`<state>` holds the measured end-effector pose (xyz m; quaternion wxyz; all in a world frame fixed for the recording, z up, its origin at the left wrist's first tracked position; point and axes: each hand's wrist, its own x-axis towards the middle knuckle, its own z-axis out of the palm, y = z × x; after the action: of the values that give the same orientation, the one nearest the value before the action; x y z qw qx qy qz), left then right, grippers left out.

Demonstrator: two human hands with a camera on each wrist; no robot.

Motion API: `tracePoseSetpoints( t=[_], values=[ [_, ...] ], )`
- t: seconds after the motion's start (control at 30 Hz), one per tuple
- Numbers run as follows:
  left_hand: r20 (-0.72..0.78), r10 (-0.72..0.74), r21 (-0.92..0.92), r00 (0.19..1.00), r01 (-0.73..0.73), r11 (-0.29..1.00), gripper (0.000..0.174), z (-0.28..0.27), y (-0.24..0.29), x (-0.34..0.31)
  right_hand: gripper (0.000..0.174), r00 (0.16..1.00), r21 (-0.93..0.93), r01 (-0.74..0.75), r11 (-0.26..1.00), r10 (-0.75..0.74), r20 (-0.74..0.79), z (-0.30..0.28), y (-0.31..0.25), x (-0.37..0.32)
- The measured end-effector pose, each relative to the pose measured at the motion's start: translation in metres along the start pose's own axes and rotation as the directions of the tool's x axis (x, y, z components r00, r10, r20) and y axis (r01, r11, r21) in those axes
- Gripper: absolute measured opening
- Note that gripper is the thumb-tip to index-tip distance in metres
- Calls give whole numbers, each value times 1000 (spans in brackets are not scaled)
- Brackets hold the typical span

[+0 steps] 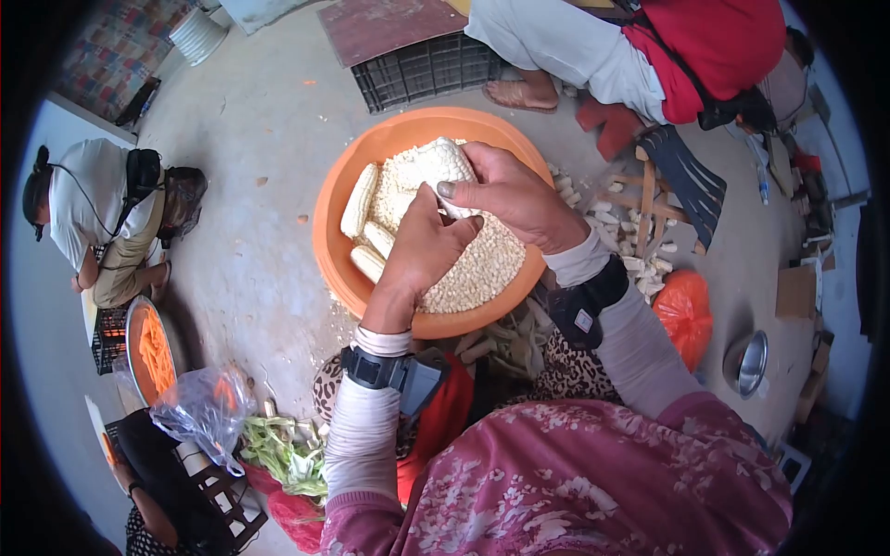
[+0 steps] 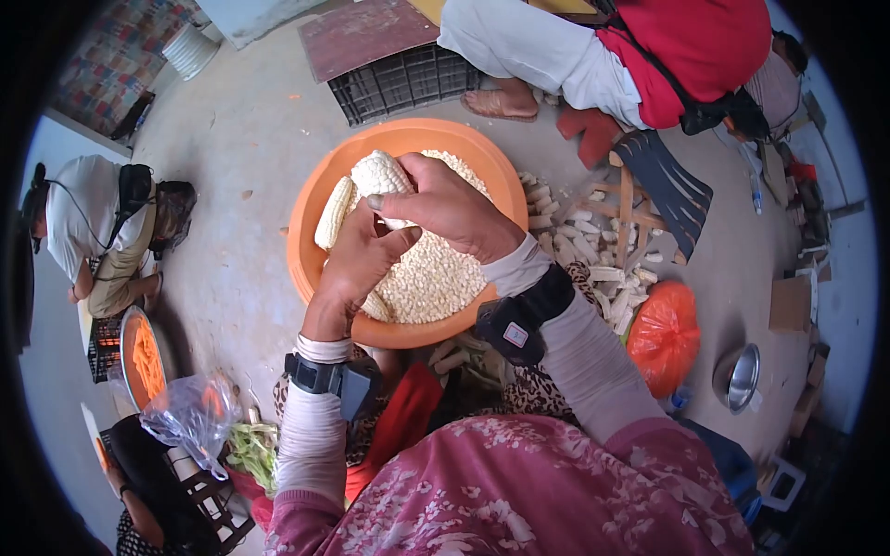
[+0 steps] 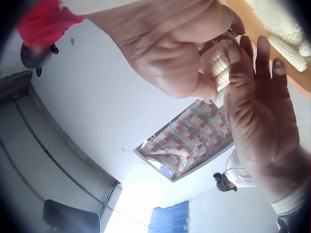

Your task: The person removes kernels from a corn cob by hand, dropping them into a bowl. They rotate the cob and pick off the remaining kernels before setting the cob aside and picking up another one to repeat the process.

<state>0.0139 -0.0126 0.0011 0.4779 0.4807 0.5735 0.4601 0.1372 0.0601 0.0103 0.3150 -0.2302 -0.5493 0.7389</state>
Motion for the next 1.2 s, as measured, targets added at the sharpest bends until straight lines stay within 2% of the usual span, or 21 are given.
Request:
tracePoseSetpoints(
  t=[0.03,0.1,0.13,0.2,0.27,0.33,0.37,0.43,0.47,0.53,0.57,0.63,0.67,0.73,0.8,0.93,1.03,1.1,1.2],
  values=[
    [0,3,-1,1000,-3,1000,25,-5,-2,2,40,1000,-3,2,1000,-2,0,-1,1,0],
    [45,-28,196,999,19,980,22,-20,-5,5,41,999,17,-3,1000,3,44,-4,2,1],
    [42,-27,194,999,19,981,22,-24,-3,5,41,999,15,-4,1000,3,47,-4,1,0],
    [69,-51,-33,996,54,998,23,-31,5,2,43,995,56,-69,996,64,77,-4,-1,0],
    [49,-62,10,997,62,998,27,-35,4,3,44,994,90,-93,992,87,71,-2,-5,-1],
    [-84,-17,-17,996,16,1000,21,-33,4,4,44,992,122,-118,985,111,63,-3,-4,0],
    [-85,-17,-18,996,15,1000,21,-31,4,5,44,994,133,-98,986,91,62,-5,-1,2],
    [-292,60,-41,954,-75,996,15,-27,4,7,44,995,142,-80,987,71,66,-6,0,2],
    [-297,61,-42,953,-77,996,15,-28,7,6,45,996,133,-86,987,81,44,-6,-2,1],
    [-242,-92,-265,966,26,964,29,-31,18,3,46,995,123,-95,988,93,26,-2,-5,0],
    [-246,-92,-267,965,24,963,29,-33,20,2,47,997,71,-75,995,74,17,0,-7,0],
    [-149,-220,-407,964,143,902,43,-36,22,2,48,998,19,-56,998,56,12,2,-5,1],
    [-151,-220,-407,964,142,902,43,-37,22,3,48,1000,-25,-21,999,21,22,1,0,2],
    [-48,-231,-505,972,176,845,48,-36,20,4,49,999,-70,15,997,-13,33,3,0,2],
    [-46,-226,-540,973,166,825,48,-34,18,4,50,998,-205,45,978,-52,-25,5,-6,1],
    [-30,-206,-617,978,144,774,46,-31,17,5,53,995,-220,55,974,-72,-68,3,-6,2],
    [-25,-217,-630,976,153,761,42,-29,15,6,55,998,-249,-16,968,0,-65,6,-15,-1],
    [-33,-214,-644,976,143,752,41,-28,14,6,52,995,-228,96,969,-103,-18,10,-16,-1],
    [-62,-212,-638,975,125,760,39,-28,10,7,51,987,-269,162,949,-158,36,11,-12,-2]
  ],
)
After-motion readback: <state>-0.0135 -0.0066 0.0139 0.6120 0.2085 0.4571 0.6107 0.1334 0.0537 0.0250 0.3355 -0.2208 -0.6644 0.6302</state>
